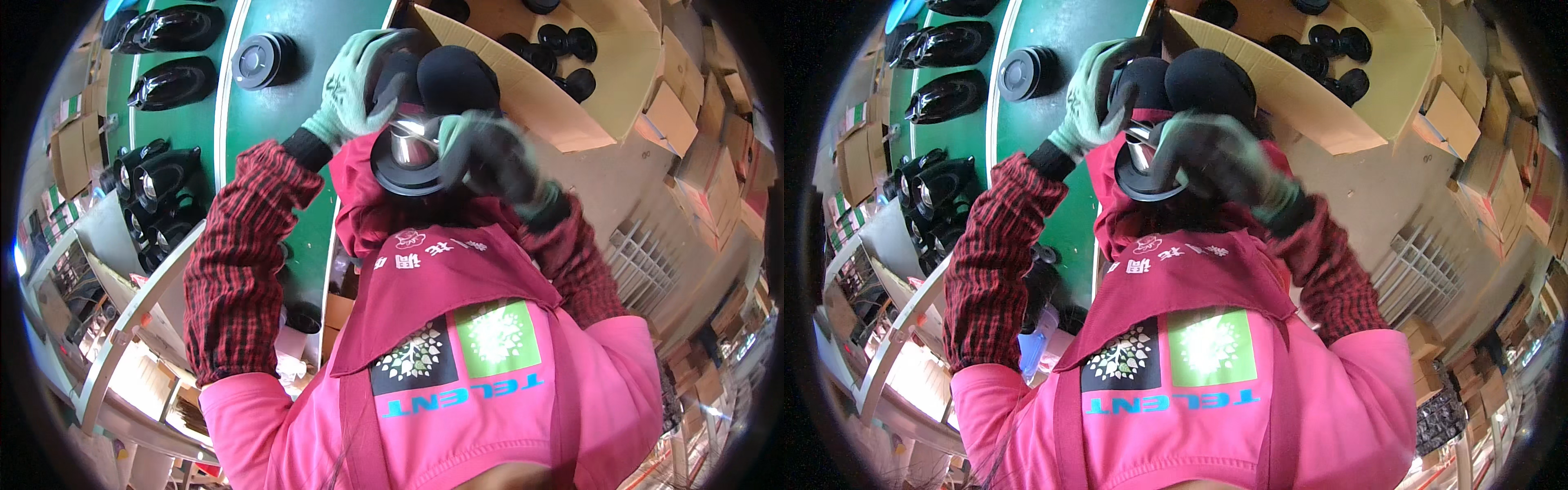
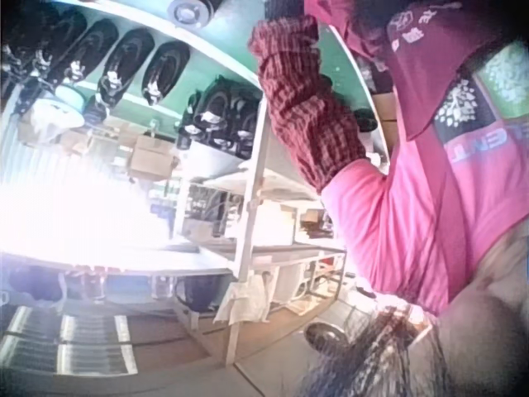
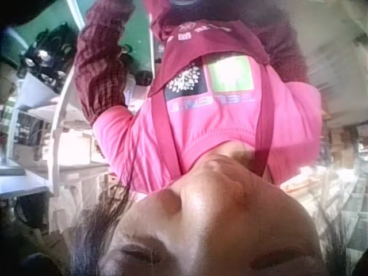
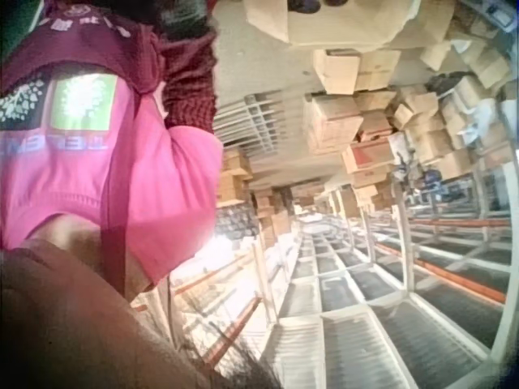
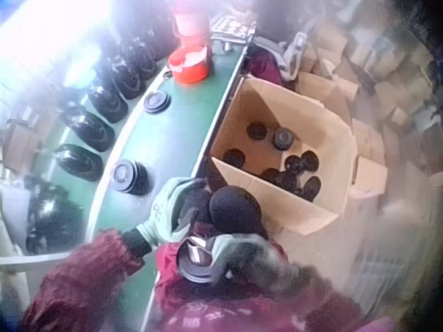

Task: The person repeatedly picks up black kettle bodies and lids from a green workbench, inserts a metal rod into the kettle, and secures the lid. Completed units are placed back on the bench. The process is repeated for multiple kettles.

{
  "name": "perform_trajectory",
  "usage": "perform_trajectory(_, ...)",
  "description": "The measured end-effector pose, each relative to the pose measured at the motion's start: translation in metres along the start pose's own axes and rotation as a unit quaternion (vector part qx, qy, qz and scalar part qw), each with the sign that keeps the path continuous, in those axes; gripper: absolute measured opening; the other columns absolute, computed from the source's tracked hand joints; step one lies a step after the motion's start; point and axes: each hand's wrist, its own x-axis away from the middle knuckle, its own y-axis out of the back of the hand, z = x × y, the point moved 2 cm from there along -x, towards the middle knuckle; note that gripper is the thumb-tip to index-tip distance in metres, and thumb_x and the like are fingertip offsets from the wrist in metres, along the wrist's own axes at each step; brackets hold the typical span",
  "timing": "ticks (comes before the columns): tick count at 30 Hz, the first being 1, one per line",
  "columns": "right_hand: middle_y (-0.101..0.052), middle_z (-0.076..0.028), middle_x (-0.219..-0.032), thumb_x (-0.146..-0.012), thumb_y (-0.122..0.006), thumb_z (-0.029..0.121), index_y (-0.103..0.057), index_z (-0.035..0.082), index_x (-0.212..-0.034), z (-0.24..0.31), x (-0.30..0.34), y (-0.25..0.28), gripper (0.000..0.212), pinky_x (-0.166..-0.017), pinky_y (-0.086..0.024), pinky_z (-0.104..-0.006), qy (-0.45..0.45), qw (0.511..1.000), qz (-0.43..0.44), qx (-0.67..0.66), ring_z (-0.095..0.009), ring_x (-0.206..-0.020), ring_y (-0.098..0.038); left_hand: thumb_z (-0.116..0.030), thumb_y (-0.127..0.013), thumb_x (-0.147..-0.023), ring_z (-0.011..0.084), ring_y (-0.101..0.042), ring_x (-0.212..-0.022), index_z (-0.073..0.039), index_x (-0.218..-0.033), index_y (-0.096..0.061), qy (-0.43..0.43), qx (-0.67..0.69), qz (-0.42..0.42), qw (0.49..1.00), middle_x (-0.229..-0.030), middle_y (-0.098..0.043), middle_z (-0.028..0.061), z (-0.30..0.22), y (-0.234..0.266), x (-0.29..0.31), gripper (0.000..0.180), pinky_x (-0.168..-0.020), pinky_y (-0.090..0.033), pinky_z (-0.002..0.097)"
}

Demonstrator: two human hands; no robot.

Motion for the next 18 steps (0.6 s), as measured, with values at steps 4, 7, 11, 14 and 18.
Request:
perform_trajectory(4, -0.064, -0.008, -0.111, -0.103, -0.054, 0.032, -0.061, 0.009, -0.13, -0.048, -0.053, 0.044, 0.036, -0.089, -0.051, -0.027, -0.095, 0.988, -0.093, -0.081, -0.015, -0.099, -0.062, -0.016, -0.064, -0.079, 0.0338, -0.05, -0.128, -0.008, -0.138, -0.057, -0.086, -0.183, -0.031, 0.979, -0.139, -0.057, 0.0124, -0.022, 0.002, -0.001, 0.059, -0.108, -0.035, 0.0483)
perform_trajectory(7, -0.063, -0.009, -0.119, -0.104, -0.054, 0.03, -0.06, 0.008, -0.132, -0.047, -0.09, 0.032, 0.036, -0.094, -0.05, -0.0307, -0.246, 0.933, -0.092, -0.246, -0.016, -0.107, -0.062, -0.019, -0.066, -0.079, 0.0317, -0.052, -0.128, -0.014, -0.137, -0.059, -0.137, -0.229, -0.047, 0.962, -0.139, -0.058, 0.0116, -0.041, 0.012, -0.011, 0.059, -0.11, -0.033, 0.052)
perform_trajectory(11, -0.062, -0.012, -0.127, -0.102, -0.058, 0.034, -0.059, 0.006, -0.133, -0.057, -0.132, 0.016, 0.042, -0.102, -0.045, -0.0377, -0.083, 0.972, 0.218, 0.005, -0.023, -0.114, -0.06, -0.023, -0.073, -0.076, 0.0298, -0.055, -0.123, -0.014, -0.137, -0.059, -0.204, -0.202, 0.091, 0.954, -0.134, -0.059, 0.0108, -0.098, 0.023, -0.016, 0.063, -0.103, -0.043, 0.0501)
perform_trajectory(14, -0.061, -0.013, -0.132, -0.1, -0.061, 0.038, -0.059, 0.004, -0.134, -0.07, -0.146, 0.0, 0.048, -0.107, -0.041, -0.0429, -0.036, 0.936, 0.347, 0.051, -0.027, -0.12, -0.059, -0.026, -0.074, -0.079, 0.0305, -0.056, -0.118, -0.014, -0.137, -0.06, 0.048, 0.02, 0.105, 0.993, -0.13, -0.059, 0.0116, -0.138, -0.001, -0.016, 0.061, -0.102, -0.042, 0.0477)
perform_trajectory(18, -0.063, -0.014, -0.128, -0.099, -0.063, 0.038, -0.062, 0.001, -0.123, -0.076, -0.147, -0.005, 0.044, -0.104, -0.042, -0.0437, -0.028, 0.924, 0.371, 0.086, -0.028, -0.119, -0.058, -0.034, -0.074, -0.081, 0.0293, -0.057, -0.101, -0.015, -0.116, -0.069, 0.151, 0.044, 0.014, 0.987, -0.108, -0.061, 0.0076, -0.131, -0.039, -0.011, 0.04, -0.093, -0.039, 0.0443)
